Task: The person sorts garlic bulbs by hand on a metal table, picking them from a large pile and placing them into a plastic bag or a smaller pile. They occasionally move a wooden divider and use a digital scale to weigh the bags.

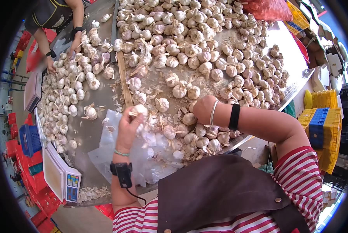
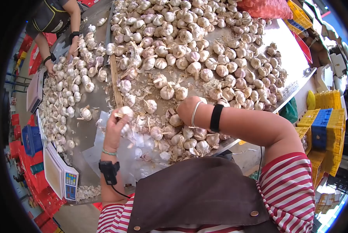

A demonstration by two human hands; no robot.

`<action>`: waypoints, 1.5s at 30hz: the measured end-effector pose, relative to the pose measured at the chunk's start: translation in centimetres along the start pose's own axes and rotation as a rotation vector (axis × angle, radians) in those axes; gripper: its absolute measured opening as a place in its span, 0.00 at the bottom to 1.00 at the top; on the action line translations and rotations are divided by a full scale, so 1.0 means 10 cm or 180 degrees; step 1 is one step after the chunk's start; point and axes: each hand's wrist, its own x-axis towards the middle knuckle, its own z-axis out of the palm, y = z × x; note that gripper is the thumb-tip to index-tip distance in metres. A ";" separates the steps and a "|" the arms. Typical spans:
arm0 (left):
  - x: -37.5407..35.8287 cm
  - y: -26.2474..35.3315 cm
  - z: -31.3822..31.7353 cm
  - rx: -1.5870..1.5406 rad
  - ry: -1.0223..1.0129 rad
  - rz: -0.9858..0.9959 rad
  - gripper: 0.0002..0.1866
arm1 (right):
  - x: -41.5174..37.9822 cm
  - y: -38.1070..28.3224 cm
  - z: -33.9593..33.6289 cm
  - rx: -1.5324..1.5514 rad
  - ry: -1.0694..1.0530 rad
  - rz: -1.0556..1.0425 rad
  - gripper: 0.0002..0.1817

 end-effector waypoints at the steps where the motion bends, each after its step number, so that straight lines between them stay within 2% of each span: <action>1: 0.05 0.04 -0.13 -0.0006 0.0011 0.0005 0.17 | 0.01 0.01 -0.04 0.0040 -0.0099 0.0064 0.10; 3: 0.16 0.15 -0.38 0.0051 0.0311 -0.0071 0.15 | -0.02 0.07 -0.18 0.0102 -0.0063 -0.0001 0.11; 5: 0.36 0.23 -0.77 0.0175 0.0658 0.0151 0.14 | -0.02 0.09 -0.26 0.0163 0.0006 -0.0053 0.11; 7: 0.49 0.43 -1.14 0.0371 0.1324 0.0169 0.16 | 0.04 0.08 -0.26 -0.0025 -0.0242 -0.0076 0.12; 8: 0.64 0.43 -1.48 0.0648 0.1719 0.0376 0.17 | 0.03 0.05 -0.27 -0.0026 -0.0222 -0.0077 0.12; 9: 0.67 0.57 -1.55 0.0928 0.2106 0.0574 0.19 | 0.01 0.00 -0.28 -0.0105 -0.0204 -0.0056 0.12; 10: 0.65 0.60 -1.53 0.0941 0.2101 0.0575 0.19 | -0.01 -0.04 -0.27 -0.0181 -0.0192 -0.0032 0.13; 11: 0.65 0.62 -1.51 0.1422 0.2107 0.0869 0.20 | 0.00 -0.04 -0.23 -0.0174 -0.0184 -0.0024 0.13; 14: 0.40 0.91 -0.71 0.2822 0.2052 0.1680 0.24 | 0.08 0.00 -0.03 -0.0123 -0.0240 0.0129 0.15; 15: 0.38 0.77 -0.43 0.2594 0.1245 0.1375 0.23 | 0.07 0.02 -0.06 -0.0138 -0.0264 0.0118 0.15; 17: 0.31 0.21 0.21 0.2183 -0.0184 0.1615 0.23 | 0.01 0.07 -0.15 0.0448 -0.0143 0.0348 0.15; 18: 0.22 0.13 0.53 0.2336 -0.0812 0.1715 0.24 | 0.00 0.10 -0.16 0.0521 -0.0252 0.0450 0.17; 19: 0.18 -0.03 0.81 0.2680 -0.1028 0.1933 0.22 | 0.00 0.12 -0.15 0.0496 -0.0274 0.0463 0.17; 21: 0.09 -0.15 1.22 0.3256 -0.1103 0.1625 0.21 | -0.01 0.17 -0.13 0.0608 -0.0229 0.0605 0.20; 25: 0.25 -0.32 1.32 0.3231 -0.0912 0.1559 0.21 | 0.01 0.10 -0.15 0.0369 -0.0332 0.0632 0.22; 27: 0.33 -0.33 1.12 0.2126 -0.0509 0.1687 0.19 | 0.04 0.14 -0.06 0.0395 -0.0228 0.0533 0.22; 29: 0.27 -0.21 0.86 0.0260 -0.0340 0.0798 0.13 | 0.05 0.16 -0.02 0.0418 -0.0308 0.0645 0.21; 30: 0.22 -0.11 0.68 0.0272 -0.0354 0.0794 0.13 | 0.06 0.17 0.01 0.0436 -0.0305 0.0650 0.21; 32: 0.11 0.04 0.34 -0.0984 -0.0720 -0.0369 0.10 | 0.06 0.20 0.03 0.0471 -0.0247 0.0583 0.20; 33: 0.08 0.04 0.28 -0.0969 -0.0734 -0.0356 0.10 | 0.05 0.20 -0.07 0.0479 -0.0228 0.0598 0.20; 35: 0.00 0.02 0.22 0.0271 -0.1053 -0.0972 0.12 | 0.01 0.09 -0.46 -0.0028 -0.0663 0.0138 0.19; 36: 0.02 -0.23 0.25 0.1604 -0.1146 -0.0112 0.15 | 0.05 0.05 -0.64 -0.0217 -0.0712 0.0014 0.19; 37: -0.07 -0.21 0.33 0.1631 -0.1175 -0.0113 0.15 | 0.08 -0.01 -0.80 -0.0035 -0.0210 -0.0036 0.19; 39: -0.24 -0.04 0.63 0.3348 -0.0658 0.1272 0.19 | 0.15 -0.20 -1.27 0.0321 0.0215 -0.0255 0.21; 40: -0.26 0.09 0.72 0.3403 -0.0919 0.0792 0.23 | 0.27 -0.25 -1.37 0.0992 0.0833 -0.0625 0.28; 41: -0.25 0.07 0.76 0.3418 -0.0940 0.0805 0.23 | 0.26 -0.35 -1.50 0.1750 0.1625 -0.1016 0.38; 42: -0.24 0.00 0.78 0.3637 -0.1100 0.0814 0.23 | 0.28 -0.44 -1.56 0.2588 0.2197 -0.1422 0.41; 43: -0.23 -0.06 0.78 0.3848 -0.1254 0.0818 0.24 | 0.24 -0.41 -1.58 0.2596 0.2198 -0.1413 0.41; 45: -0.21 -0.10 0.76 0.3807 -0.1249 0.0829 0.24 | 0.10 -0.27 -1.55 0.2663 0.2919 -0.1657 0.31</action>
